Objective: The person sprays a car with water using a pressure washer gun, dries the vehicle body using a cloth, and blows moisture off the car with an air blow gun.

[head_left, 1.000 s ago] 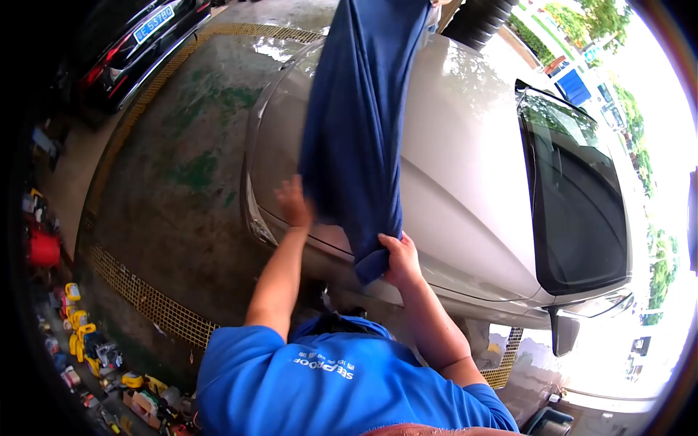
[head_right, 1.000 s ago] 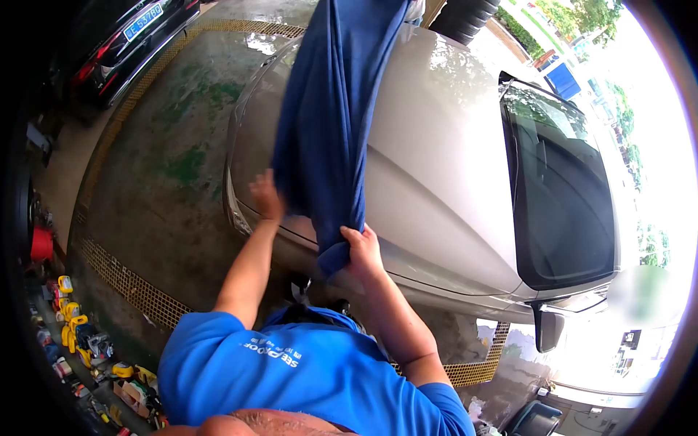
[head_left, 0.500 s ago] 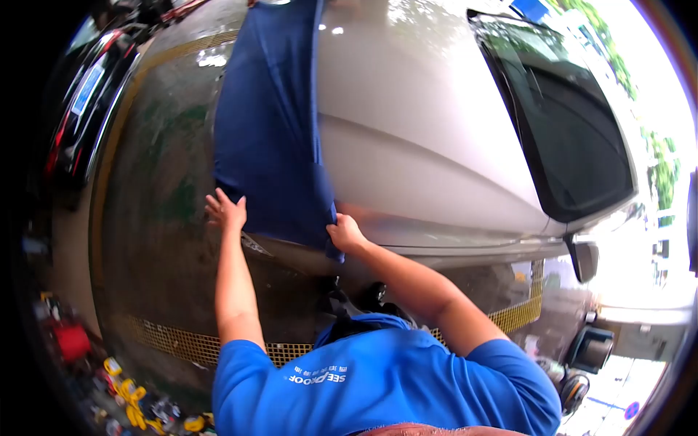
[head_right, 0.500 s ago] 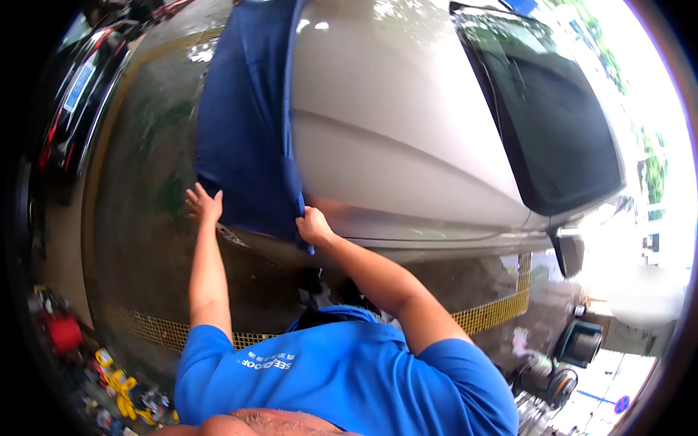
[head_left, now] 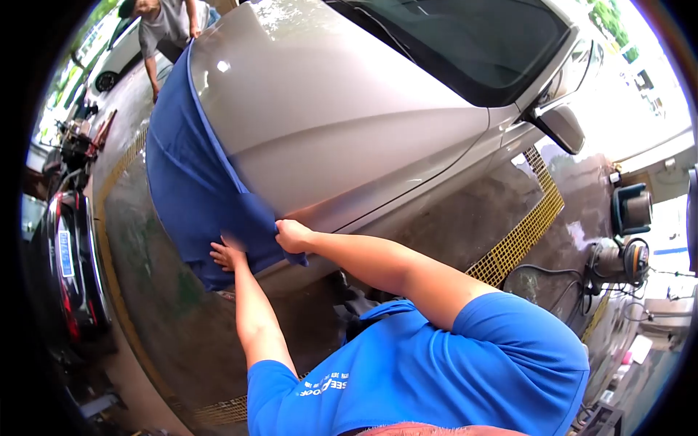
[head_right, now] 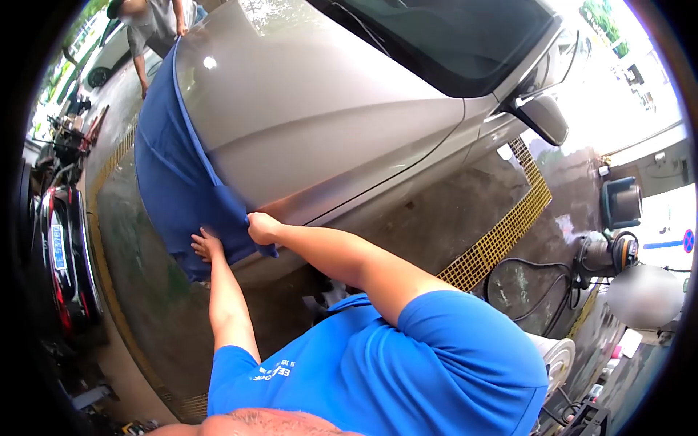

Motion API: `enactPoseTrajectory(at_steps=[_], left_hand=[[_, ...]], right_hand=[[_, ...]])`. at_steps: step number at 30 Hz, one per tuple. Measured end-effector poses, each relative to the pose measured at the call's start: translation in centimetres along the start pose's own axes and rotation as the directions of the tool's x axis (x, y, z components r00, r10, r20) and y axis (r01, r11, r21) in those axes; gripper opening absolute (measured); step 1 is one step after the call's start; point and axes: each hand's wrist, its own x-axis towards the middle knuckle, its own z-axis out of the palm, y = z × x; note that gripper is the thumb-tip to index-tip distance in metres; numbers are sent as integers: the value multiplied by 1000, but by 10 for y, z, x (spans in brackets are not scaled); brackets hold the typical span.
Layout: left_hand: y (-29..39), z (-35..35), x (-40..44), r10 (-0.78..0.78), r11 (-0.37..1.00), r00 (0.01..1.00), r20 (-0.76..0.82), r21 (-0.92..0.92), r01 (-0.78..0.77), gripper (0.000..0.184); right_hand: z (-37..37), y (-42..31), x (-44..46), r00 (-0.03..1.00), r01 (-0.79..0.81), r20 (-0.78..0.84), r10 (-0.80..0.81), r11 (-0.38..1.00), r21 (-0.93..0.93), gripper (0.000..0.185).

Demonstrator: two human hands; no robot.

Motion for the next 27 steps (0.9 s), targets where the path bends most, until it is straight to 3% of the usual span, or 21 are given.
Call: enactPoseTrajectory(at_steps=[4,6,12,14,18,20,22,27], left_hand=[[18,-8,-22,-27,1000,999,40,-13,28,77],[40,-12,-49,-38,999,988,151,-6,40,80],[66,-12,-59,30,999,976,215,29,-37,88],[110,-36,-101,6,976,973,231,212,-57,87],[158,-40,-107,124,906,952,281,359,-224,86],[171,-28,-97,238,912,941,239,278,-302,81],[198,-13,-105,258,916,946,197,261,-305,74],[282,6,-160,278,899,950,144,310,-310,73]], right_hand=[[-34,8,-11,998,17,-51,-20,998,-62,23],[-64,18,-23,999,20,-25,-23,996,-90,23],[-110,29,-34,997,42,-62,-50,992,-122,22],[-135,45,-34,995,60,-67,-71,987,-152,22],[-192,59,-43,986,75,-125,-111,962,-263,21],[-233,69,-45,991,-4,-132,-32,965,-261,23],[-282,79,-59,986,46,-143,-90,958,-282,25],[-356,90,-78,984,7,-168,-62,951,-308,26]])
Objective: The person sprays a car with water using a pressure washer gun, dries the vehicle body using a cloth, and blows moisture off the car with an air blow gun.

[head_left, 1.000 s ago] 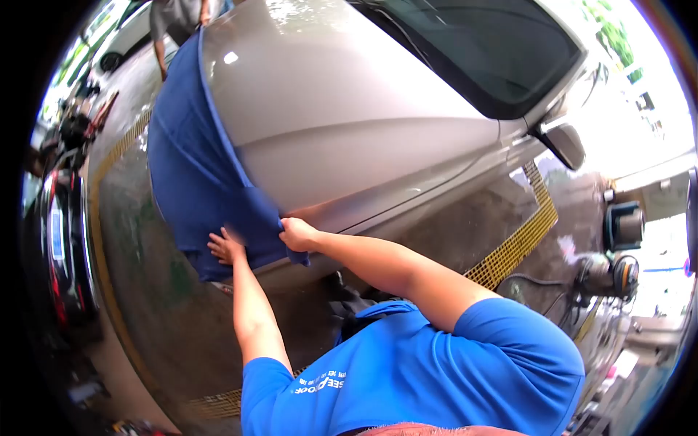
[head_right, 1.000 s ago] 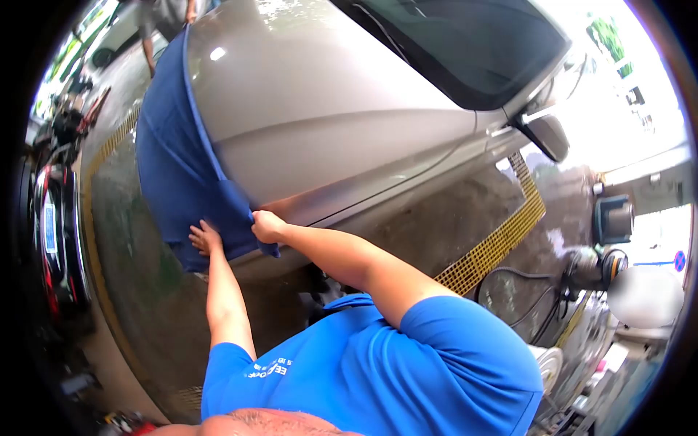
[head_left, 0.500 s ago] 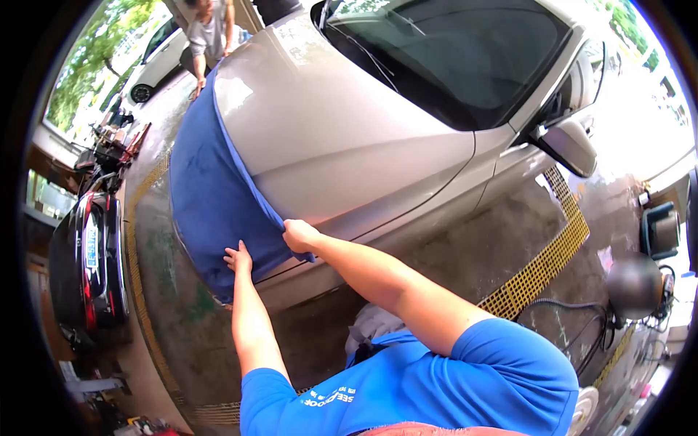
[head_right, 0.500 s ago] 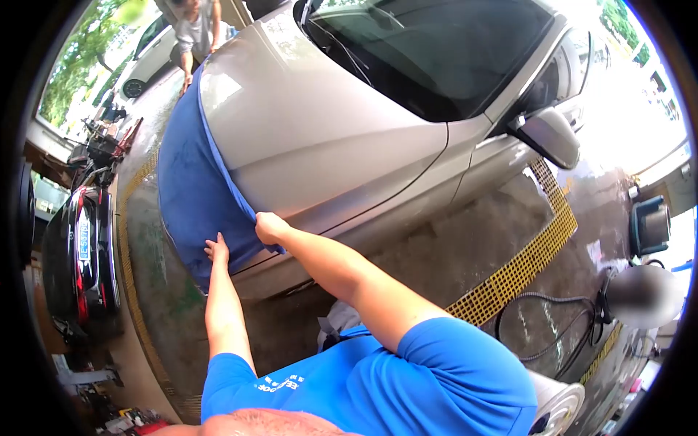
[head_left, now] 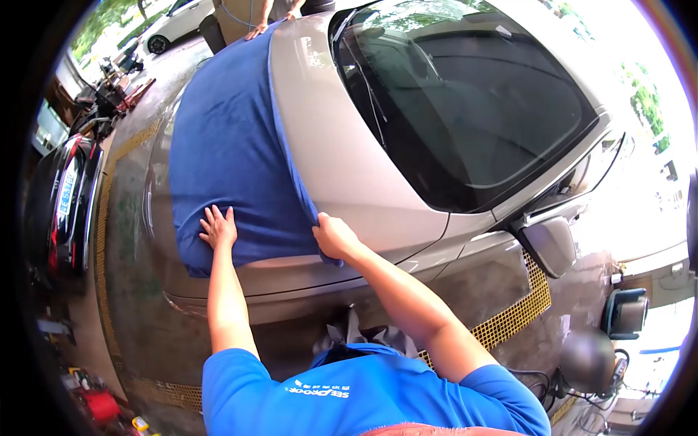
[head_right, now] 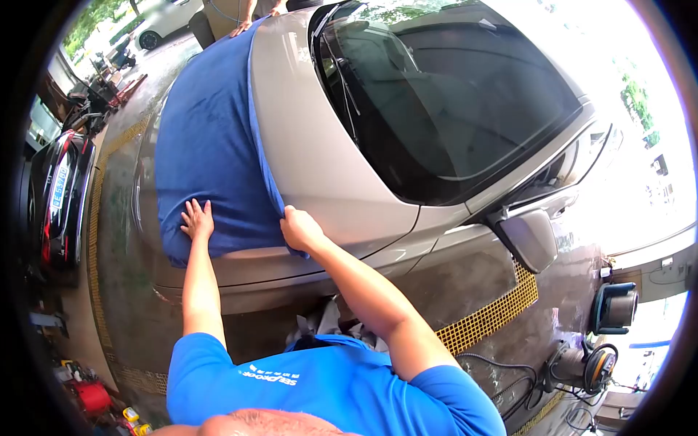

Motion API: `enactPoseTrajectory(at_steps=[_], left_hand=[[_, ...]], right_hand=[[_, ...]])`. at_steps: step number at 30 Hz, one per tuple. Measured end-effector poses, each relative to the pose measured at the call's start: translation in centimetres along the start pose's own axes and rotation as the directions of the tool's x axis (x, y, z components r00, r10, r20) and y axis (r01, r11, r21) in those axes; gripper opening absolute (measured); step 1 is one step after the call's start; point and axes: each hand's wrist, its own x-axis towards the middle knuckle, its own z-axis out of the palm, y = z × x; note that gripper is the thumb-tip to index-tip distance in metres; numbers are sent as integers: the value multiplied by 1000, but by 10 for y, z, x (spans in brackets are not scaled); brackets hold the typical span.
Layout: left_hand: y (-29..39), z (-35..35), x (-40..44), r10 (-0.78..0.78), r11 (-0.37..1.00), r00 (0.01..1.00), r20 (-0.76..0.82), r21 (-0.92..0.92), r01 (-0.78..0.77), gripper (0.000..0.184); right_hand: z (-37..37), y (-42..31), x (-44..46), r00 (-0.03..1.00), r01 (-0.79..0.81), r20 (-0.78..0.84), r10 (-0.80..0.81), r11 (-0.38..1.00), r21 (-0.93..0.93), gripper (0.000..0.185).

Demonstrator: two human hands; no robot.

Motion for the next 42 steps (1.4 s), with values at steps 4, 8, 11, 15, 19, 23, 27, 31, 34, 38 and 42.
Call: enactPoseTrajectory(at_steps=[4,8,11,15,19,23,27,31,34,38,42], left_hand=[[29,1,-29,32,999,999,-22,22,-31,71],[62,3,-64,95,995,995,-35,21,-95,69],[108,3,-106,138,989,990,-25,51,-137,69],[197,6,-187,256,967,960,-114,38,-253,71],[286,7,-263,339,930,923,-181,-82,-357,76],[357,3,-329,427,883,892,-149,-143,-447,80],[414,-1,-371,547,807,830,-106,-196,-557,80],[478,-8,-408,785,600,619,-9,-236,-764,84],[522,-21,-433,865,464,500,25,-416,-782,90],[524,-22,-428,915,337,402,-41,-474,-814,93],[509,-7,-413,962,106,194,-191,-396,-912,86]], right_hand=[[-34,17,-12,1000,-24,5,24,999,23,26],[-65,54,-31,999,-2,38,0,998,56,26],[-109,86,-58,999,-35,1,35,996,82,25],[-197,141,-98,995,3,-99,-1,1000,17,25],[-284,189,-138,987,-124,-104,120,992,-31,25],[-351,213,-169,967,-204,-196,164,956,-212,22],[-415,210,-185,956,-218,-270,116,898,-383,21],[-494,204,-191,932,-308,-335,136,784,-539,22],[-552,214,-191,880,-378,-467,86,723,-579,29],[-566,152,-144,825,210,-530,-195,977,-32,48],[-481,162,13,856,204,-201,-476,-47,978,72]])
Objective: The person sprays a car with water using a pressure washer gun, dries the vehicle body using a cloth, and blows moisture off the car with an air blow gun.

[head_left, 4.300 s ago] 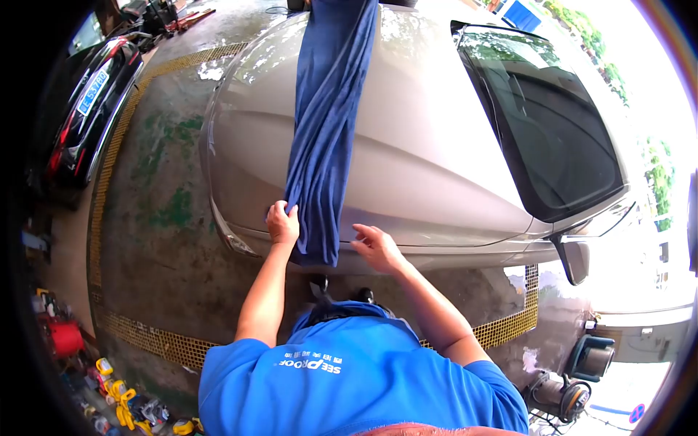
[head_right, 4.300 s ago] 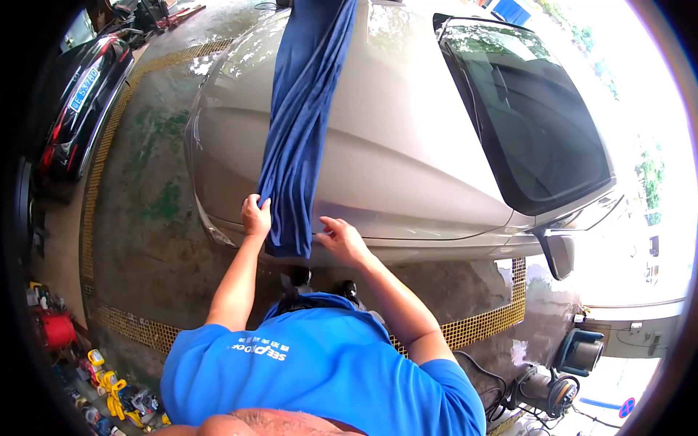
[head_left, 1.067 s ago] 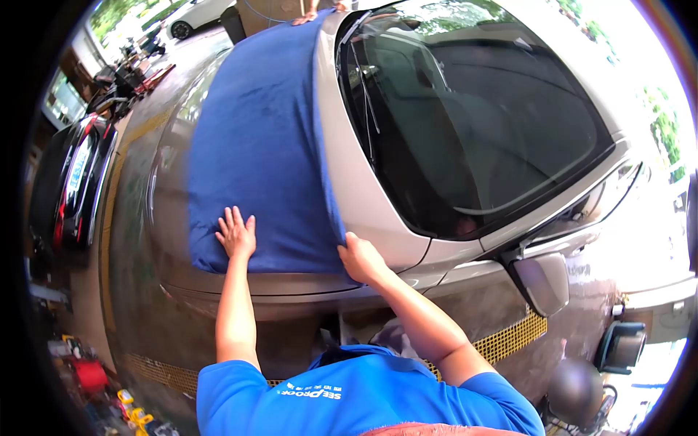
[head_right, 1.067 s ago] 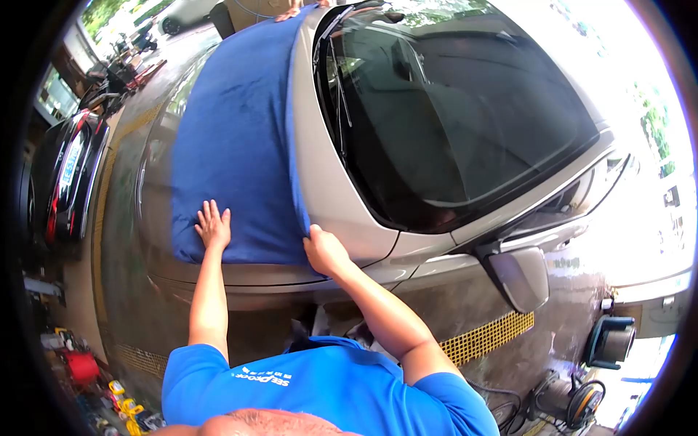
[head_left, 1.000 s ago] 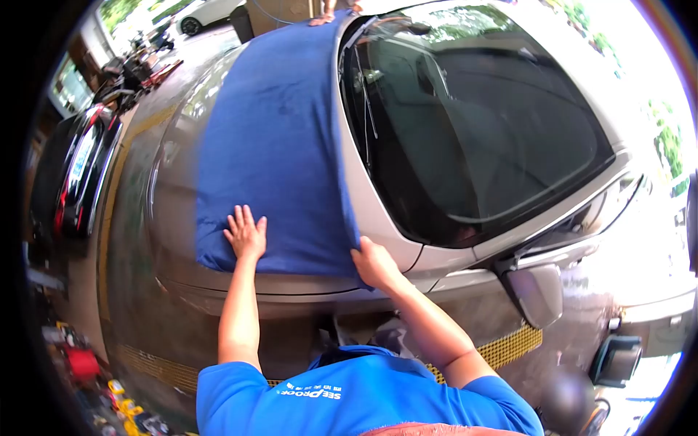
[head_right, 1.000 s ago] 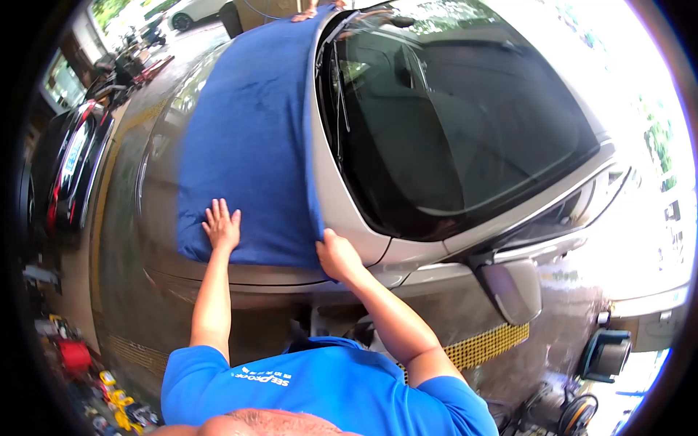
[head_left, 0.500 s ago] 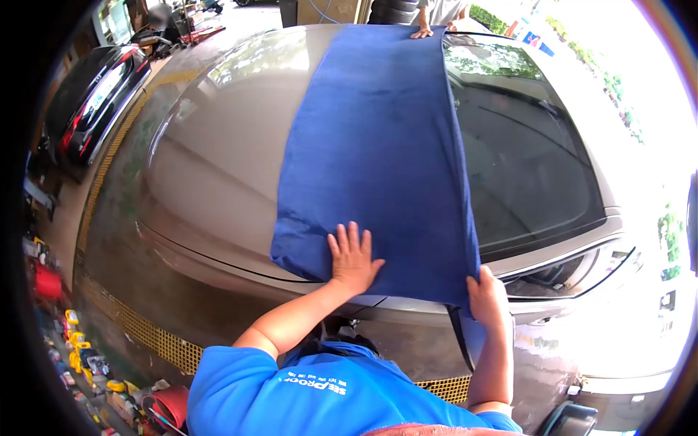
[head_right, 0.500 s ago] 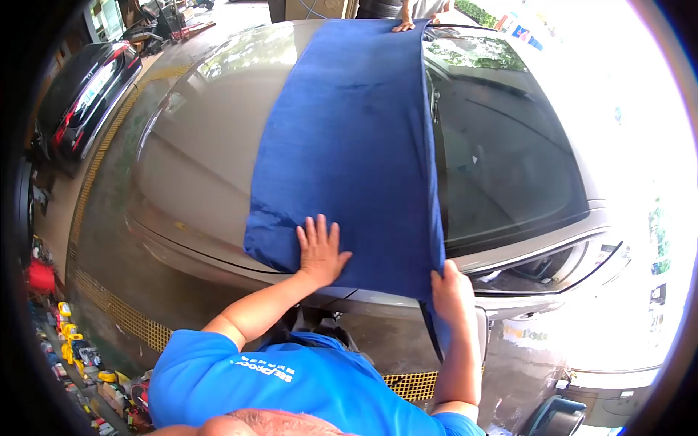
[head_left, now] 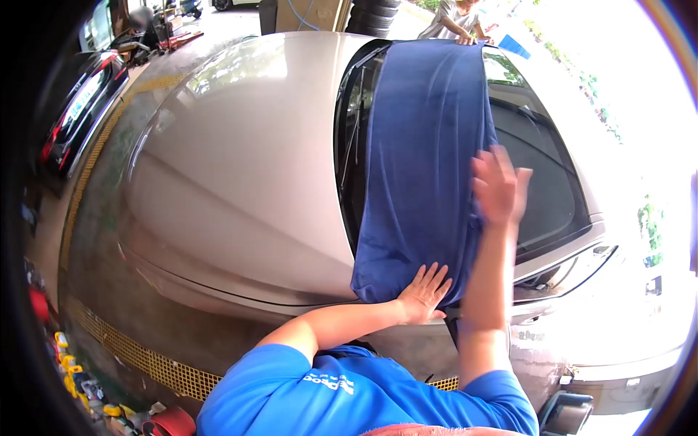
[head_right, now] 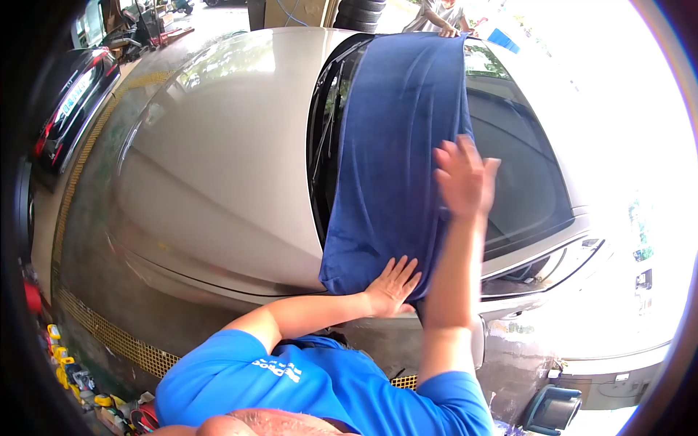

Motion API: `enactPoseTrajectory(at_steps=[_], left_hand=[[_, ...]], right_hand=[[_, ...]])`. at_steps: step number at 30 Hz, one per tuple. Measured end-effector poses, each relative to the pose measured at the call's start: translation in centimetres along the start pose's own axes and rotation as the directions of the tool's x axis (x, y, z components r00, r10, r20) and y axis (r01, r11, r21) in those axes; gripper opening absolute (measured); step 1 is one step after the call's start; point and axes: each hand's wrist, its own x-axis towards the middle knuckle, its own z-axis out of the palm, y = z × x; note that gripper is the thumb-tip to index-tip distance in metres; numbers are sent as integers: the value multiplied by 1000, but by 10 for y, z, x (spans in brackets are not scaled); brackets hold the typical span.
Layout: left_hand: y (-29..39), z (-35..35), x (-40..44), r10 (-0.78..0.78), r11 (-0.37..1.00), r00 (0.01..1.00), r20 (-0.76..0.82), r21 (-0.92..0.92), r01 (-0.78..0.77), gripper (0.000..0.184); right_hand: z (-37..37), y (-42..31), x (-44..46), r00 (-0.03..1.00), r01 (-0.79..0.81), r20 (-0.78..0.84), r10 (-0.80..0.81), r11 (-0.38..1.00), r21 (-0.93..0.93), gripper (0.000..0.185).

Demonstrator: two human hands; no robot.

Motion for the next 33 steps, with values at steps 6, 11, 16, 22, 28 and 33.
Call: enactPoseTrajectory(at_steps=[6,11,16,22,28,33], left_hand=[[-82,-73,-34,95,974,912,-399,-153,-169,17],[-252,-121,1,-502,749,672,-545,115,652,31],[-330,-161,68,-857,463,492,-155,191,866,48],[-343,-157,78,-851,458,497,-171,220,861,40],[-366,-141,76,-799,521,556,-229,196,830,31],[-371,-141,73,-751,561,563,-344,117,820,31]], right_hand=[[-111,115,49,810,-343,-581,-82,738,-582,68],[-117,94,75,908,-227,112,-403,-700,-677,48],[-117,189,63,980,178,176,95,-811,-557,55],[-157,26,128,925,-372,-72,-374,-844,-387,64],[-153,62,165,889,-456,-169,-426,-854,-250,66],[-113,206,136,966,213,13,259,-764,-608,54]])
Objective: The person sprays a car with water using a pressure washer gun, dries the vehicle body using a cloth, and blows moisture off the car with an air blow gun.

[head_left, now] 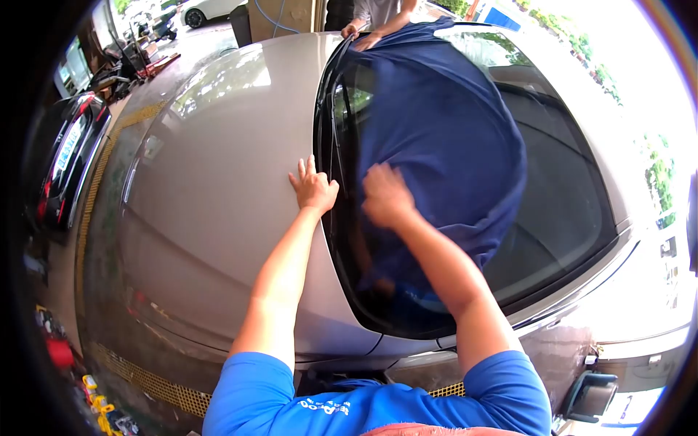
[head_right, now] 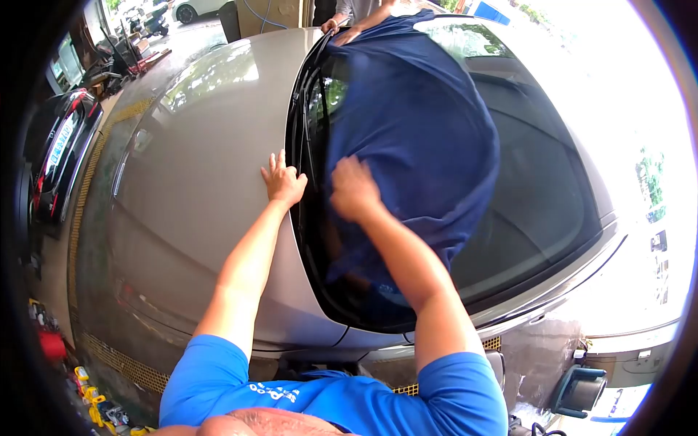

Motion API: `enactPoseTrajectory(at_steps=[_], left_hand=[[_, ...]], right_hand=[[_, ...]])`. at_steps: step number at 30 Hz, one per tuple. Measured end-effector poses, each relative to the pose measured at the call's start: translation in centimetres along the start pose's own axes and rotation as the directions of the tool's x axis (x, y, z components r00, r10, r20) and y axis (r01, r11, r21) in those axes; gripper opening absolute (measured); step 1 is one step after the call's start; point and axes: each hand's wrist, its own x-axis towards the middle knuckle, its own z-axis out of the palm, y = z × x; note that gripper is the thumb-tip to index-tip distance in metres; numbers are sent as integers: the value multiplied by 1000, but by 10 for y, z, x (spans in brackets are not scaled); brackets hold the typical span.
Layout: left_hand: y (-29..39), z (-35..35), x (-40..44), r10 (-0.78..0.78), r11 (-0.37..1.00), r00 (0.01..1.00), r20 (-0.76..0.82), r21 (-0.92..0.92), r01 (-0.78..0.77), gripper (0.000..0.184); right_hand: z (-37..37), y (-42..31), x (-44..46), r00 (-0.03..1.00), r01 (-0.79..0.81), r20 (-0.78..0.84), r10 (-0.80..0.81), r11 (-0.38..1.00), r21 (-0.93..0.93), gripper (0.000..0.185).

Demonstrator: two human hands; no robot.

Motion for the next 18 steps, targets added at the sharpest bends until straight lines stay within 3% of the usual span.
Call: enactPoseTrajectory(at_steps=[2,3,4,5,6,7,8,10,12,14,16,18], left_hand=[[-6,9,3,17,1000,998,-65,-13,-18,31],[-13,22,7,28,999,989,-143,-39,-34,27],[-12,21,7,30,998,989,-143,-41,-36,27],[-12,20,6,33,998,989,-142,-50,-40,27],[-12,19,5,32,997,989,-141,-62,-41,27],[-9,15,2,26,997,990,-137,-68,-36,27],[-6,8,0,28,998,995,-97,-47,-33,28],[-5,5,1,22,999,998,-60,-30,-24,30],[-5,6,1,48,999,997,-59,3,-48,30],[-13,13,3,61,998,995,-75,-20,-63,31],[-13,12,7,74,996,992,-98,-37,-78,31],[-10,10,5,65,998,997,-37,17,-64,31]], right_hand=[[42,-34,-27,941,338,-69,-333,938,80,50],[35,-26,-23,942,333,-71,-328,940,76,50],[20,-10,-17,910,344,74,-408,842,415,46],[7,6,-13,835,257,181,-519,660,706,42],[-2,22,-15,955,287,-73,-286,837,466,38],[-34,28,-12,996,35,-90,-20,985,170,33],[-60,31,-22,959,-145,-244,147,989,27,41],[-19,35,-22,881,-414,-272,388,910,-42,50],[-18,1,-19,977,-214,9,214,977,-13,56],[35,-31,-11,985,102,141,-101,995,-1,56],[47,-52,-13,961,248,94,-259,962,114,57],[47,-43,0,943,283,139,-303,948,145,58]])
